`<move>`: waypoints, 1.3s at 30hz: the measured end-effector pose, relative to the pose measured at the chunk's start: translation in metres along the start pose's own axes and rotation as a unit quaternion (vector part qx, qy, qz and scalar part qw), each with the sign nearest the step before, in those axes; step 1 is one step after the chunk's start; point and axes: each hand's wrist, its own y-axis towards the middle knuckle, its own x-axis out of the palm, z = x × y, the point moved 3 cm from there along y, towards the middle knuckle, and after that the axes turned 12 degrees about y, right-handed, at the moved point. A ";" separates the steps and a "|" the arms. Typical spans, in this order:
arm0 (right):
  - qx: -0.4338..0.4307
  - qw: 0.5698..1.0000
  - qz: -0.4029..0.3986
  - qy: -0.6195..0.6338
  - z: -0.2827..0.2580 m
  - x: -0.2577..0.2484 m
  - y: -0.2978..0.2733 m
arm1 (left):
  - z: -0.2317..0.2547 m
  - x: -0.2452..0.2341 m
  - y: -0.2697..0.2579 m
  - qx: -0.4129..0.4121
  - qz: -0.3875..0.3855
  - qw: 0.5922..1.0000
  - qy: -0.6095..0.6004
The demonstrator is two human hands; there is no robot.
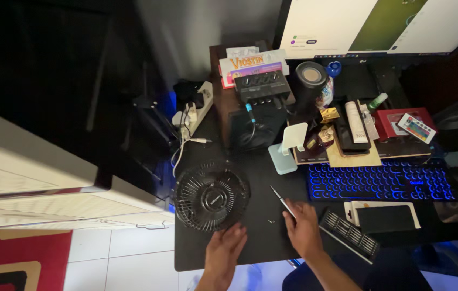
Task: The person uses a screwdriver to remove screws from a small black desk fan. They place the screws on the desk and continue unscrewing the fan's casing.
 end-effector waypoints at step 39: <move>0.057 0.983 -0.046 0.168 -0.088 0.017 0.039 | -0.008 0.057 0.018 0.020 0.014 0.995 -0.096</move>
